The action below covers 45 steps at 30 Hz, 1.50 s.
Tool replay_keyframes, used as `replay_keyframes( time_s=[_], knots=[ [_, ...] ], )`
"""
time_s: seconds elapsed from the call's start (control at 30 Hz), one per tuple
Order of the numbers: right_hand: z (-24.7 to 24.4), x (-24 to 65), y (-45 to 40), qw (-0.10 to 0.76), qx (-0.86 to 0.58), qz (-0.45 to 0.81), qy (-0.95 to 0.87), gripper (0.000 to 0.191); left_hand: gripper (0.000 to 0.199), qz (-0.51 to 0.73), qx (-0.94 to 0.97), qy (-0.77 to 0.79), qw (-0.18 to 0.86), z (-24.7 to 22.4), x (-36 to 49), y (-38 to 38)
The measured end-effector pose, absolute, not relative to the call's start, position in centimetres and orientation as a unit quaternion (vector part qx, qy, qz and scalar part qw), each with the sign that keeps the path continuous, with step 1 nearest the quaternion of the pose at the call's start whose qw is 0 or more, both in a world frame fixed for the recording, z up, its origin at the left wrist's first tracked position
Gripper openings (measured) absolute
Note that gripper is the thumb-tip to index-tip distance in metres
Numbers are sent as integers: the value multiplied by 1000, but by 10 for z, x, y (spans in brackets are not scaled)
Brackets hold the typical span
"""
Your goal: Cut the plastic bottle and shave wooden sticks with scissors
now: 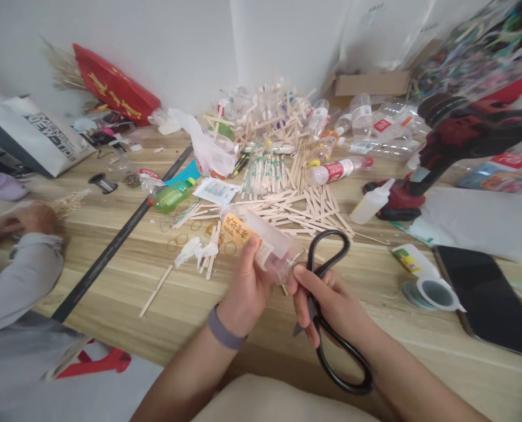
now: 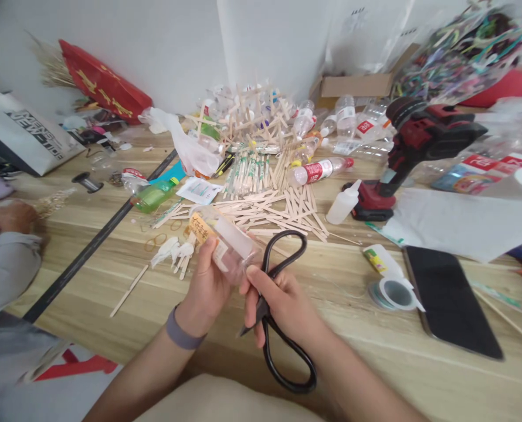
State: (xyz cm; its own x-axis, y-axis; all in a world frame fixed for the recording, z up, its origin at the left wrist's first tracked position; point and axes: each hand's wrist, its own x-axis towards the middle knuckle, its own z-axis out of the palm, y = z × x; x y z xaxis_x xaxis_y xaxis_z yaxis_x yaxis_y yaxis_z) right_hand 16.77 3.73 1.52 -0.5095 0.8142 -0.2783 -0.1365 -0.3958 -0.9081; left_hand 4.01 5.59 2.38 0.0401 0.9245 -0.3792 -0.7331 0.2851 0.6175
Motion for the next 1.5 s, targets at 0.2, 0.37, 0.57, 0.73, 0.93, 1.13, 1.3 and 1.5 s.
replay_keyframes(
  time_s=[0.2, 0.37, 0.57, 0.73, 0.93, 1.13, 1.3, 1.5],
  knots=[
    [19, 177, 38, 282, -419, 681, -530, 50, 40, 639, 156, 324, 680, 25, 42, 56],
    [20, 186, 46, 261, -508, 345, -745, 38, 24, 662, 108, 380, 636, 19, 51, 55],
    [29, 206, 62, 249, -499, 244, -793, 19, 19, 682, 97, 362, 628, 28, 54, 48],
    [32, 192, 52, 274, -505, 416, -705, 45, 32, 672, 170, 305, 654, 37, 39, 45],
    [24, 171, 40, 273, -449, 642, -558, 50, 37, 690, 173, 315, 628, 32, 36, 55],
    [20, 171, 41, 280, -442, 654, -547, 50, 32, 673, 244, 322, 619, 32, 40, 52],
    [12, 173, 40, 292, -467, 547, -630, 47, 35, 682, 237, 332, 607, 36, 46, 47],
    [16, 192, 63, 298, -475, 316, -765, 19, 23, 693, 99, 336, 630, 36, 57, 48]
  ],
)
